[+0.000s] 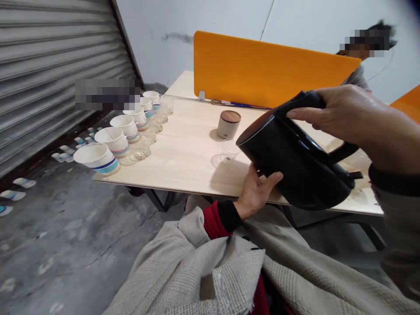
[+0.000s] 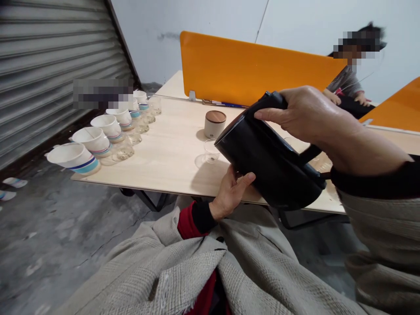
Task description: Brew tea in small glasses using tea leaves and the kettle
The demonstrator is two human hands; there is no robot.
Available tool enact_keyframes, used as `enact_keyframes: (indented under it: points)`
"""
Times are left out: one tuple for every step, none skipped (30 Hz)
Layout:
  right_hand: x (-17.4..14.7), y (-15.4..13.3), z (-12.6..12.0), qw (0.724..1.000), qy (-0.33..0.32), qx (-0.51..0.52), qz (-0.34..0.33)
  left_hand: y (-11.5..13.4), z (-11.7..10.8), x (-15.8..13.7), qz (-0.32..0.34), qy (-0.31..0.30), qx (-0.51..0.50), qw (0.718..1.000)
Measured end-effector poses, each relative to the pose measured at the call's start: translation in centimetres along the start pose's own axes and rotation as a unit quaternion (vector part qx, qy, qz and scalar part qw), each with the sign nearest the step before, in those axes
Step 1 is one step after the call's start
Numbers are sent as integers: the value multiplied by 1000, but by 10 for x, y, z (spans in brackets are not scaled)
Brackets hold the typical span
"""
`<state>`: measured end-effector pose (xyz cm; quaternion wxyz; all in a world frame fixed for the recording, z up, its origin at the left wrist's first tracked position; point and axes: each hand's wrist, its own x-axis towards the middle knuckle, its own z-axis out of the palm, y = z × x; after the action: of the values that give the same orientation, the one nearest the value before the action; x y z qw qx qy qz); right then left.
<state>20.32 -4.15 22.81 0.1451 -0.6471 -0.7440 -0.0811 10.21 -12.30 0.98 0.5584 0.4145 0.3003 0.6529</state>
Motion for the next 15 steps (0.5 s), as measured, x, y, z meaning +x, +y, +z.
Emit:
enact_keyframes:
  points:
    - [-1,-3,-1,1000,-8,-7,23,0,0,0,-2,0,2,1000]
    - [-2,-6,-2,999,-17,-14,49,0,0,0,-5,-1,2,1000]
    - [-2,-8,-3,997,-25,-16,66,0,0,-1,-8,-1,0,1000]
    - [-3,-10,-3,998,-24,-7,60,1,0,-1,-11,-3,-3,1000]
    - [-3,-11,-4,999,-22,4,47,1,1,-1,-13,-4,-6,1000]
    - [-3,-11,-4,999,-20,16,34,1,1,-1,-14,-5,-8,1000]
    - [-4,-10,-4,999,-19,27,23,2,1,-1,-14,-5,-9,1000]
    - [-4,-9,-4,999,-19,34,19,2,1,-1,-14,-5,-8,1000]
    - [-4,-7,-4,999,-18,38,23,2,1,-1,-13,-6,-7,1000]
    - [-5,-6,-5,999,-17,41,30,3,2,-1,-12,-7,-6,1000]
    - [-6,-5,-5,998,-18,45,38,3,2,0,-11,-8,-5,1000]
    - [-7,-4,-6,998,-19,49,44,3,2,0,-9,-9,-4,1000]
    - [-8,-3,-7,997,-20,53,47,4,1,0,-6,-9,-3,1000]
    - [-9,-2,-7,997,-21,56,47,4,1,0,-4,-9,-3,1000]
    - [-10,-1,-7,997,-20,62,43,4,1,0,-2,-9,-3,1000]
